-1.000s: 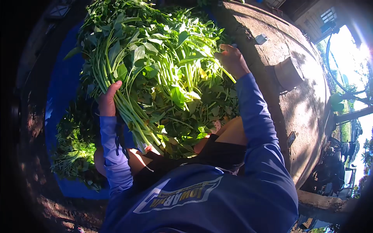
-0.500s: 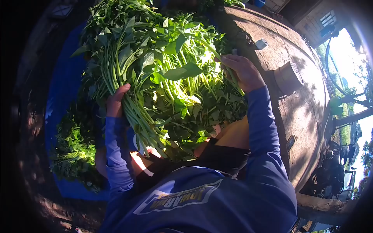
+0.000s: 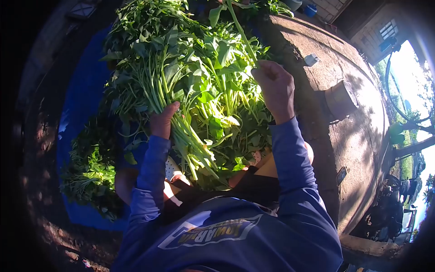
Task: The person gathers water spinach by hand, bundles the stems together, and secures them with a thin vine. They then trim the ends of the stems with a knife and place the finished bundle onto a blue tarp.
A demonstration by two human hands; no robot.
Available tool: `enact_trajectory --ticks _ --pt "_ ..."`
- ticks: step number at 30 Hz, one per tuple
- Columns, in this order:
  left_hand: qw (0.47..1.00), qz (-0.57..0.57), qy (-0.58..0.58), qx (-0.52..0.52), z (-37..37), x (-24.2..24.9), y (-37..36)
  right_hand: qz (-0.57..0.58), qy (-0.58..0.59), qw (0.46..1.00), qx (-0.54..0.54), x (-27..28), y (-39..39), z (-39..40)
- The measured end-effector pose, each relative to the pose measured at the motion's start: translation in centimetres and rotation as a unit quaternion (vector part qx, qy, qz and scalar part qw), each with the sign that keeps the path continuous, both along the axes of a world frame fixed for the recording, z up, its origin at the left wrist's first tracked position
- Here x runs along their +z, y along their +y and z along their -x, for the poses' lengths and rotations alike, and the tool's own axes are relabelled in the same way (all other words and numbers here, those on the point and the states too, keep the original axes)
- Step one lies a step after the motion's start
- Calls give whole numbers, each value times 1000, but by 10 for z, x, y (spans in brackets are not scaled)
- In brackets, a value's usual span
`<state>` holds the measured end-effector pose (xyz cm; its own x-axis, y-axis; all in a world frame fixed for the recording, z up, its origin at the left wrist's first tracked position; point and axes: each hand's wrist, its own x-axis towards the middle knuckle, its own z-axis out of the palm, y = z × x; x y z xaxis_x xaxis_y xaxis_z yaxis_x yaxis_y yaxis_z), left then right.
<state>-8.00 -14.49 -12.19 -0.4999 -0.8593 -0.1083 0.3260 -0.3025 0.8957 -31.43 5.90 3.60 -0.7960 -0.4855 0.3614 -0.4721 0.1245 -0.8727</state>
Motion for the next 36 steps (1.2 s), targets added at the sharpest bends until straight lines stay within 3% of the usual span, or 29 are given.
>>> enact_trajectory --ticks 2,4,6,7,10,14,15,18,19,22,23,24,26,28,30,33,34,35,36 --pt "999 31 22 22 6 6 14 -12 49 999 -11 -14 -15 -5" --pt "997 62 -41 23 6 4 21 -47 41 998 12 -33 -31 -34" --pt "1000 1 1 14 9 0 28 -64 36 996 55 -64 -42 -63" --pt "996 -70 -54 0 7 -5 32 -109 27 988 108 -78 -42 -83" --pt "978 -197 30 -57 8 -36 39 -172 19 968 182 -117 -35 -122" --pt "967 -236 61 -72 -1 -51 51 -165 5 968 190 -128 -29 -128" --pt "969 -227 89 -38 8 -62 52 -174 14 964 200 -126 -29 -132" --pt "970 -133 74 192 21 -56 68 -203 6 961 186 -140 -31 -131" --pt "975 -83 89 185 20 -58 71 -204 7 961 189 -146 -33 -132" --pt "998 -54 9 29 8 -66 63 -174 18 968 180 -169 -35 -152" --pt "980 185 -66 -36 -2 -97 52 -143 -12 976 161 -181 -36 -161" --pt "994 -67 -17 -83 0 -93 41 -111 -40 983 139 -191 -37 -171" --pt "990 -112 -60 -65 -7 -101 31 -103 -26 982 155 -192 -34 -181" --pt "987 -148 25 -55 -18 -78 35 -131 -30 951 277 -150 -23 -165" --pt "996 -61 -49 -50 -32 -64 10 -19 -31 971 235 -134 -20 -126" --pt "997 -36 -70 -4 -41 17 10 -25 -115 988 -104 -179 -19 5" --pt "998 -15 -64 0 -41 32 8 -50 -115 979 -162 -224 -9 61" --pt "997 -37 -64 -7 -41 35 1 -140 -112 955 -236 -232 -2 85" --pt "997 -27 -70 -23 -40 41 -5 -124 -108 957 -240 -253 3 101"
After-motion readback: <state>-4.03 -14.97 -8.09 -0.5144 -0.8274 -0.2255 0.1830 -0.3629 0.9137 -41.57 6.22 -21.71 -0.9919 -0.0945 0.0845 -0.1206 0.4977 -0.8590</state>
